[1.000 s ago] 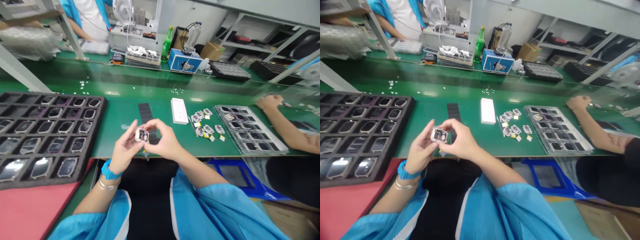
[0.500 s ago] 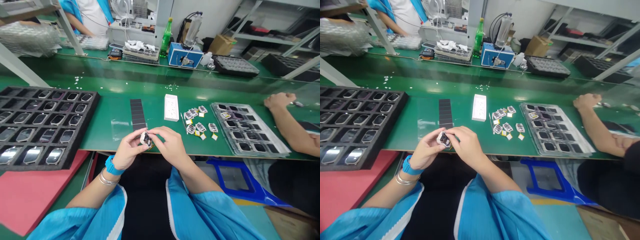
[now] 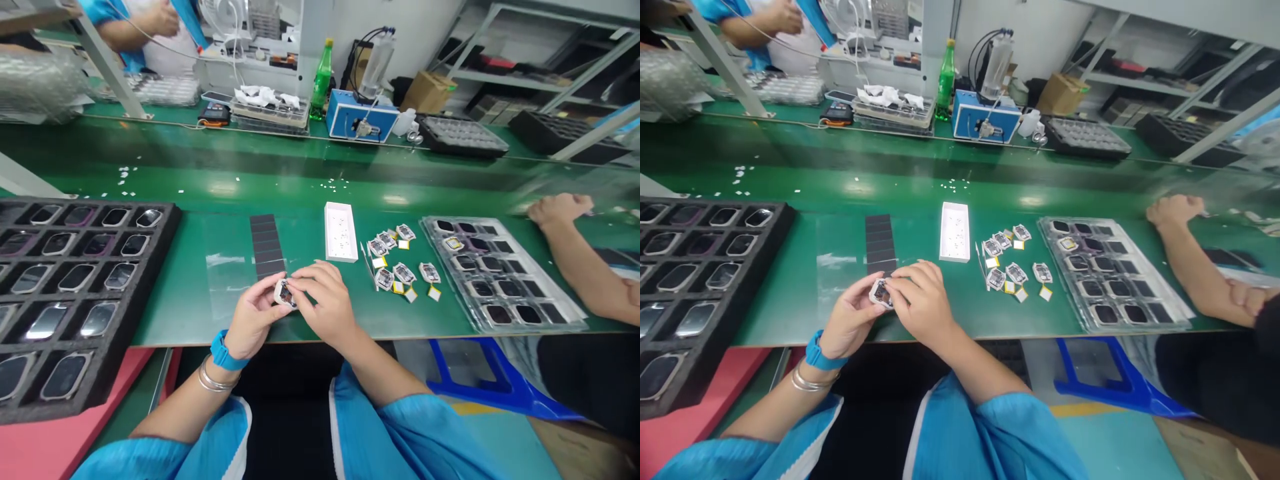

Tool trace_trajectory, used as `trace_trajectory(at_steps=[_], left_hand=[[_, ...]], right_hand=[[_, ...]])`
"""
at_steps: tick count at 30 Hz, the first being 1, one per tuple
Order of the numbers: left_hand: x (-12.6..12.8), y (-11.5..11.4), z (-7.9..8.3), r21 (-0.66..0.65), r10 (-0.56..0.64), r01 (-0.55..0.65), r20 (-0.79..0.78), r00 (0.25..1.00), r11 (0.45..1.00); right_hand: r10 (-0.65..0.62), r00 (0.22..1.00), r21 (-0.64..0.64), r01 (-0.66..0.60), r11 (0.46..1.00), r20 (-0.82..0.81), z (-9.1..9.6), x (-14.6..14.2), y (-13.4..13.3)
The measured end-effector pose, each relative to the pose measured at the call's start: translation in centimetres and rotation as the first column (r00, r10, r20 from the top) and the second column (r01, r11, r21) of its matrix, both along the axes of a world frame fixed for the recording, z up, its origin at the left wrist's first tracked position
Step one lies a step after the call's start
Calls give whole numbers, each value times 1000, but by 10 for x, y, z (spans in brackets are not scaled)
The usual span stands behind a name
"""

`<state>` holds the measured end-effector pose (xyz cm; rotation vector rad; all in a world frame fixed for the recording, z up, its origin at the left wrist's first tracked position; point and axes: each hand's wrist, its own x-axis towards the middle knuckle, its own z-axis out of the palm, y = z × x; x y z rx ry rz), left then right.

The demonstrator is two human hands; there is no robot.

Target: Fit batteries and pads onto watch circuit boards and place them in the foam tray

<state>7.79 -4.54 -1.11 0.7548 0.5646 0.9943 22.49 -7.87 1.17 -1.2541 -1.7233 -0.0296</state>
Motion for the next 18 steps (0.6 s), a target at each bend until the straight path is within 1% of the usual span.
trace_trajectory(at_steps=[1, 2, 3, 4, 6, 7, 9, 12, 14, 16, 18], left_hand=[[-2, 3, 0, -9, 0, 0, -4, 1000, 1000], [-4, 6, 1, -19, -8, 8, -7, 1000, 1000], [-5, 9, 2, -26, -20, 19, -9, 1000, 999], [-7, 11, 4, -25, -31, 31, -9, 999, 999], [-9, 16, 6, 8, -49, 49, -18, 999, 999], [-10, 18, 6, 41, -48, 49, -30, 998, 998], [-10, 21, 5, 125, -27, 35, -64, 998, 991], [-11, 22, 1, 254, 36, -1, -134, 990, 967], [-12, 21, 0, 327, 85, -25, -172, 981, 945], [-12, 20, 0, 391, 125, -42, -191, 974, 920], [-12, 19, 1, 432, 151, -53, -196, 969, 900]], right_hand=[[40, 998, -26, -39, 999, 42, 0, 3, 2], [82, 996, -67, -79, 995, 42, 1, 5, 5], [113, 994, -117, -113, 987, -5, 2, 8, 6], [121, 989, -163, -134, 977, -87, 2, 10, 7], [89, 966, -210, -142, 967, -243, 3, 12, 8], [73, 958, -211, -135, 968, -277, 2, 13, 7], [73, 969, -193, -120, 974, -235, 2, 12, 5], [67, 995, -151, -77, 985, -74, 0, 7, 0], [42, 999, -89, -42, 995, 0, -1, 3, -3], [30, 999, -24, -30, 999, 27, -1, 1, -4], [24, 999, 7, -24, 1000, 24, -2, 0, -5]])
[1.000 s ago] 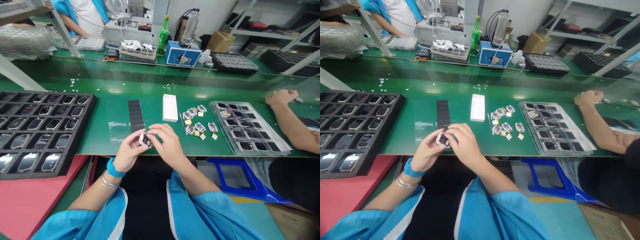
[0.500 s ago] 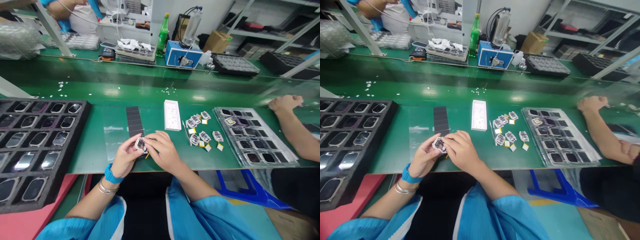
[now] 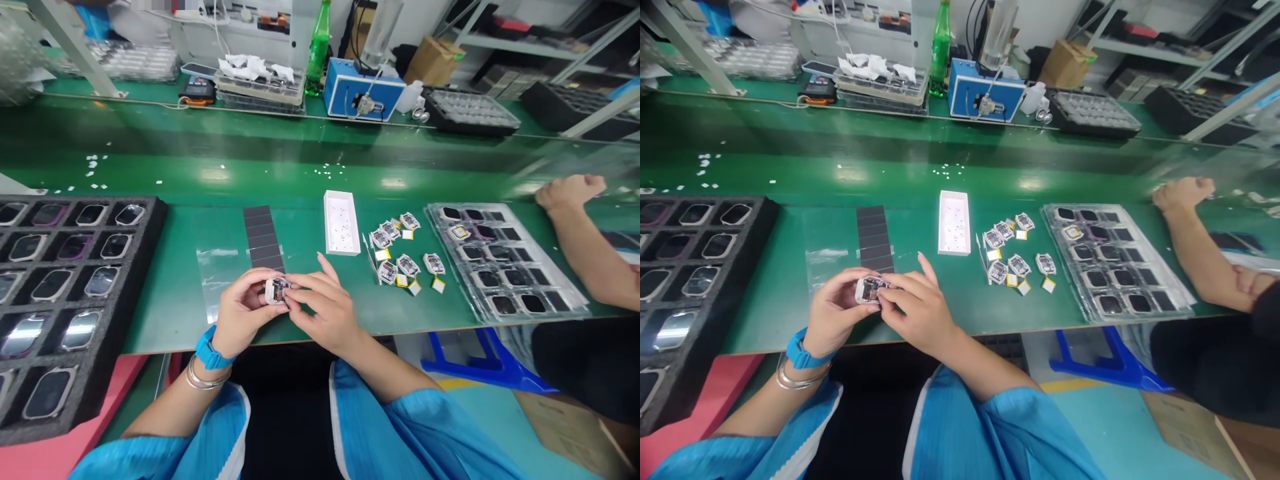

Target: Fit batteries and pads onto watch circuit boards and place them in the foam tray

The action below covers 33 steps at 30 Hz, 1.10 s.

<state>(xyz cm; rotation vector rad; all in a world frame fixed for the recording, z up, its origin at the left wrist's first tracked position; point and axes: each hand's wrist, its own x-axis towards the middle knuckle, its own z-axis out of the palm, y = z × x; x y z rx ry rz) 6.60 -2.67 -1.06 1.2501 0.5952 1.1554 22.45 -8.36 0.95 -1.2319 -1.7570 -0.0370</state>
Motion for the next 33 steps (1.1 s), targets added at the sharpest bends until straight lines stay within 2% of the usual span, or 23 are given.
trace_trajectory(at_steps=[9, 13, 14, 16, 18, 19, 20, 22, 24, 26, 29, 33], left_hand=[[7, -6, -4, 5, 86, -86, -28, 996, 996], [8, -6, -3, -150, 40, -30, 61, 997, 988], [8, -6, -2, -208, 16, 6, 105, 994, 978], [6, -5, 2, -318, -34, 93, 186, 982, 944], [4, -4, 5, -398, -78, 170, 237, 968, 901], [3, -4, 6, -424, -94, 197, 253, 963, 884], [2, -4, 6, -440, -105, 218, 266, 958, 871], [2, -5, 5, -446, -124, 244, 281, 951, 861], [3, -6, 4, -427, -140, 254, 281, 950, 868], [4, -7, 2, -392, -148, 248, 268, 952, 886], [3, -8, 0, -332, -142, 210, 219, 965, 920], [-1, -9, -5, -297, -125, 152, 109, 986, 943]], right_hand=[[-18, 999, 0, 18, 1000, -48, -13, -8, 2], [-26, 997, 9, 27, 1000, -67, -8, 7, 5], [-77, 994, 18, 78, 997, -73, -5, 18, 8], [-258, 964, -6, 258, 966, -64, -1, 48, 16], [-429, 903, -119, 425, 898, -10, 1, 76, 24], [-459, 888, -194, 453, 870, 11, 1, 85, 27], [-447, 895, -273, 430, 860, 3, 0, 89, 28], [-331, 934, -385, 257, 886, -138, -1, 78, 24], [-177, 923, -408, 24, 913, -342, -1, 52, 13], [-85, 901, -373, -89, 923, -425, 0, 22, 2], [-58, 929, -262, -44, 964, -366, 0, -4, -6], [-42, 991, -92, 31, 995, -124, -8, -6, -3]])
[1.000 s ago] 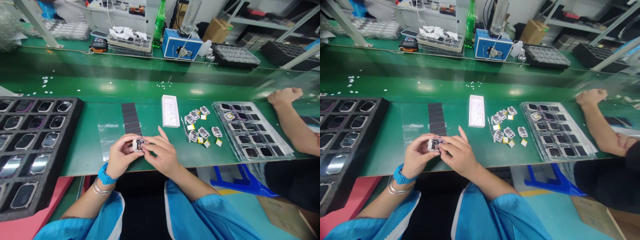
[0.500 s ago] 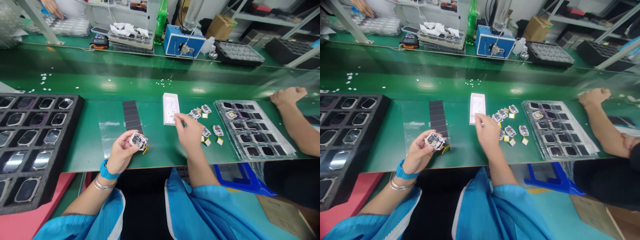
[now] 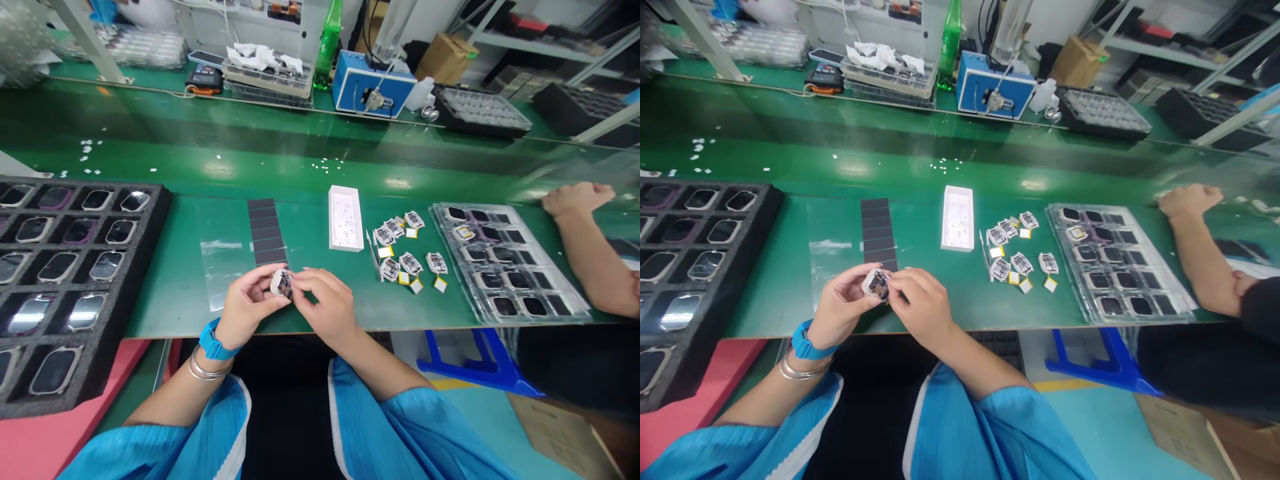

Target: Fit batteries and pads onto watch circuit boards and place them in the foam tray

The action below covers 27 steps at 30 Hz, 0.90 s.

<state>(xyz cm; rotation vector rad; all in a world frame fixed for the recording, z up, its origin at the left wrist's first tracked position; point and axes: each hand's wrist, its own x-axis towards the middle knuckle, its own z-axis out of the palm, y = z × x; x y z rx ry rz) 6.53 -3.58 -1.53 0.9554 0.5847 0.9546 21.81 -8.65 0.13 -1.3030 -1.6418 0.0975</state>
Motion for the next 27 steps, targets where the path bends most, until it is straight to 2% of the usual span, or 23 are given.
trace_trajectory(at_steps=[2, 3, 5, 6, 7, 9, 10, 11, 12, 13, 15, 18, 21, 24, 27], left_hand=[[-1, 0, -1, -6, 10, -10, -30, 1000, 1000], [-1, 0, -1, -21, 14, -14, -25, 1000, 1000], [-1, 0, 2, -66, 15, -14, 25, 1000, 998], [-1, 0, 4, -89, 9, -4, 59, 998, 996], [-1, 1, 7, -109, -3, 13, 91, 996, 994], [-1, 2, 11, -138, -31, 50, 135, 990, 989], [-2, 2, 13, -146, -41, 63, 147, 988, 987], [-3, 3, 14, -152, -50, 74, 153, 987, 986], [-5, 4, 15, -158, -57, 82, 156, 986, 984], [-6, 4, 15, -166, -64, 90, 157, 986, 982], [-8, 5, 15, -194, -89, 119, 157, 984, 974], [-9, 5, 14, -257, -166, 208, 178, 970, 944], [-6, 4, 13, -288, -269, 323, 212, 940, 901], [-5, 2, 12, -301, -352, 404, 214, 911, 864], [-7, 0, 13, -311, -371, 410, 179, 911, 858]], right_hand=[[15, 996, -17, -14, 1000, 89, -4, 4, 3], [29, 997, -60, -25, 998, 67, -5, 5, 5], [69, 983, -187, -100, 977, -168, -8, 7, 7], [100, 928, -255, -201, 946, -360, -10, 7, 7], [122, 821, -305, -339, 890, -557, -13, 7, 7], [90, 544, -315, -604, 732, -834, -19, 6, 4], [49, 444, -303, -684, 664, -894, -22, 5, 2], [6, 394, -304, -718, 626, -919, -25, 6, 0], [-31, 383, -316, -712, 627, -923, -25, 7, -3], [-53, 397, -332, -679, 655, -916, -24, 9, -6], [-35, 475, -339, -572, 747, -879, -17, 15, -11], [88, 676, -287, -423, 860, -731, 5, 25, -13], [215, 841, -240, -371, 897, -497, 25, 31, -9], [278, 892, -202, -365, 909, -357, 33, 30, -1], [273, 918, -209, -338, 918, -287, 34, 27, 6]])
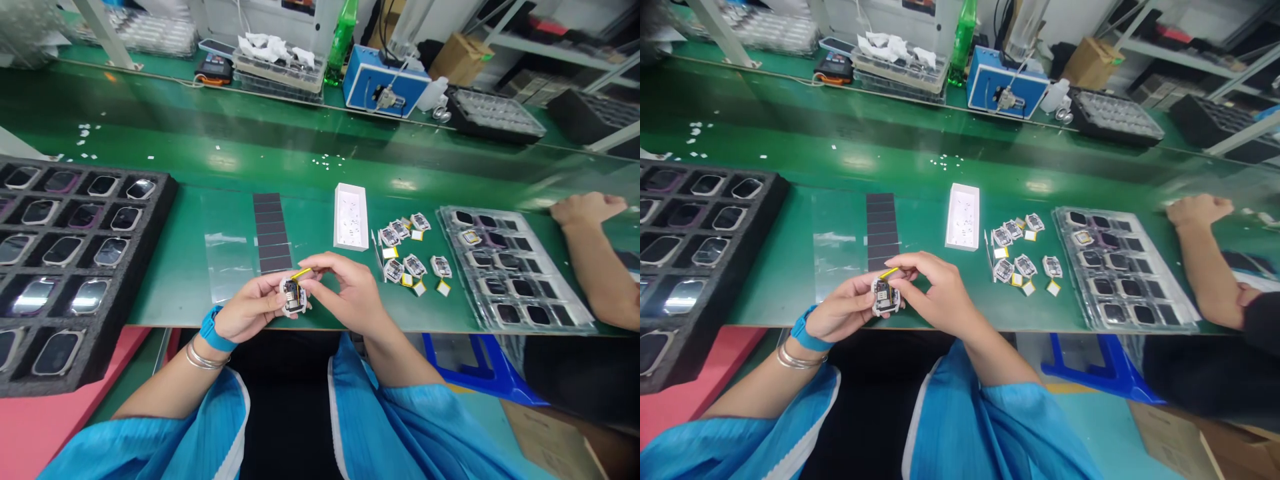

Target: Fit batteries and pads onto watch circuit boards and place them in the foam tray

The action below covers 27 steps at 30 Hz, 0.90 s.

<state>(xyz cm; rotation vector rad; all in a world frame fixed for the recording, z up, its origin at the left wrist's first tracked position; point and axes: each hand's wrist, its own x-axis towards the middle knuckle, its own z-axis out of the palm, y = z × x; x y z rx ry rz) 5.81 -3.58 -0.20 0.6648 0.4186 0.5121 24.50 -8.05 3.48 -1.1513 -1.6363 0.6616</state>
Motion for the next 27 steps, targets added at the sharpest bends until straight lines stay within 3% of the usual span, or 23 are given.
trace_trajectory(at_steps=[5, 10, 15, 17, 21, 27], left_hand=[[-2, -2, 4, 18, 69, -68, -93, 993, 998], [1, -1, 7, 68, 120, -107, -226, 967, 992], [-2, 12, 7, 50, 255, -253, -339, 905, 966], [-5, 19, 7, 29, 323, -339, -384, 865, 940], [-5, 25, 6, -3, 341, -370, -384, 858, 929], [5, 21, 1, -24, 272, -301, -365, 890, 953]], right_hand=[[-65, 990, -10, 67, 998, 122, -1, -3, 1], [-51, 984, 9, 51, 999, 169, -6, -13, 3], [-134, 991, -154, 131, 979, -9, -29, -11, 16], [-137, 985, -203, 156, 967, 102, -41, -6, 16], [-84, 884, -111, 152, 982, 460, -59, -1, 6], [-125, 851, -61, 182, 981, 510, -66, -10, -3]])
